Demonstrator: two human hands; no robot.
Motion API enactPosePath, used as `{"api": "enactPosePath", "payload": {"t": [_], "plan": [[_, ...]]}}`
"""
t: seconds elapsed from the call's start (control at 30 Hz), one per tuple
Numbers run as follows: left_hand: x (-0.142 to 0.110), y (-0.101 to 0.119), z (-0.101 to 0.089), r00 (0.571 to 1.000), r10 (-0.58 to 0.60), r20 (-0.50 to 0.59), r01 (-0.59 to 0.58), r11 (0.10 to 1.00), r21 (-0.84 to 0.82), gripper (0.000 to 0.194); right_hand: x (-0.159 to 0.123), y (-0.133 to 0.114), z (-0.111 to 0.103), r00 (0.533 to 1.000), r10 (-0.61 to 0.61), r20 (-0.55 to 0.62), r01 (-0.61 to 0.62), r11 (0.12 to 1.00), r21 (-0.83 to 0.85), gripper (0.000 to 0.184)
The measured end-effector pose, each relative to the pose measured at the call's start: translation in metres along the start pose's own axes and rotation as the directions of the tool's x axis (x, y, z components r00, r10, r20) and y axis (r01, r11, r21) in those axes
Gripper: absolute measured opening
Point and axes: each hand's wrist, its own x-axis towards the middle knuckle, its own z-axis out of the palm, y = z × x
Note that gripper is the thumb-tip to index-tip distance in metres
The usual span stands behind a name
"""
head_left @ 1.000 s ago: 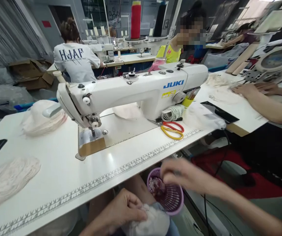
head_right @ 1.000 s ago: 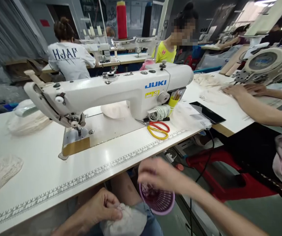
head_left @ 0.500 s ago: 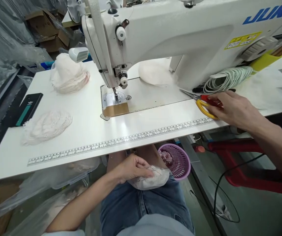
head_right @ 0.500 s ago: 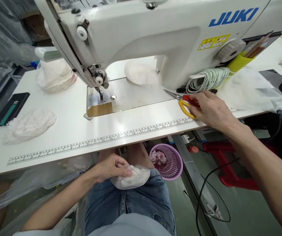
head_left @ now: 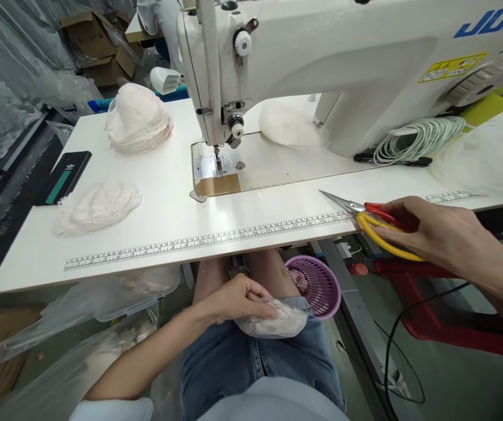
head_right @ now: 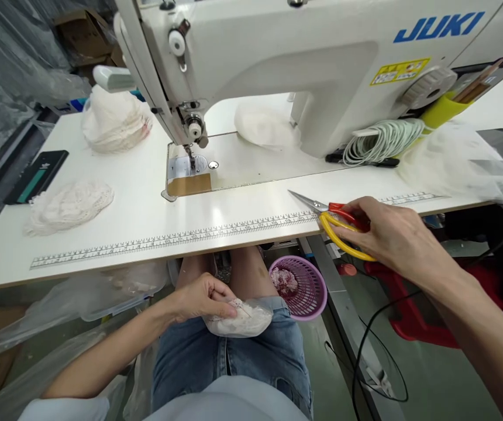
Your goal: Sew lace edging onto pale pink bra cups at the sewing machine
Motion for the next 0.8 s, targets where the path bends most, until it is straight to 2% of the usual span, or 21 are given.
{"api": "enactPosePath", "payload": {"t": [0.07,0.13,0.23,0.33,0.4,0.53,0.67,0.8], "plan": [[0.000,-0.001,0.001,1.000,-0.002,0.008,0.002,1.000,0.000,0.041,-0.015,-0.006,0.000,0.999,-0.016,0.032,0.011,0.990,0.140,0.065],[-0.001,-0.001,0.001,1.000,-0.011,0.020,0.011,1.000,-0.001,0.042,-0.035,-0.017,0.002,0.995,-0.053,0.087,0.020,0.940,0.340,0.061],[0.000,0.001,0.001,0.999,-0.014,0.043,0.014,1.000,0.014,0.044,-0.068,-0.039,0.014,0.958,-0.107,0.266,-0.055,0.842,0.536,0.062],[0.002,0.002,0.002,0.998,-0.013,0.058,0.010,0.999,0.050,0.045,-0.095,-0.053,0.030,0.867,-0.100,0.489,-0.190,0.840,0.509,0.054],[0.005,0.003,0.004,0.998,-0.019,0.063,0.014,0.997,0.077,0.044,-0.108,-0.056,0.038,0.797,-0.089,0.598,-0.270,0.832,0.484,0.055],[0.010,0.005,0.009,0.995,-0.026,0.094,0.015,0.994,0.107,0.045,-0.122,-0.055,0.045,0.717,-0.158,0.679,-0.324,0.786,0.526,0.069],[0.015,0.007,0.013,0.995,-0.031,0.095,0.019,0.992,0.126,0.044,-0.123,-0.053,0.048,0.672,-0.209,0.710,-0.345,0.760,0.551,0.067],[0.017,0.009,0.015,0.995,-0.054,0.085,0.040,0.987,0.153,0.044,-0.121,-0.049,0.052,0.673,-0.253,0.695,-0.342,0.727,0.596,0.060]]}}
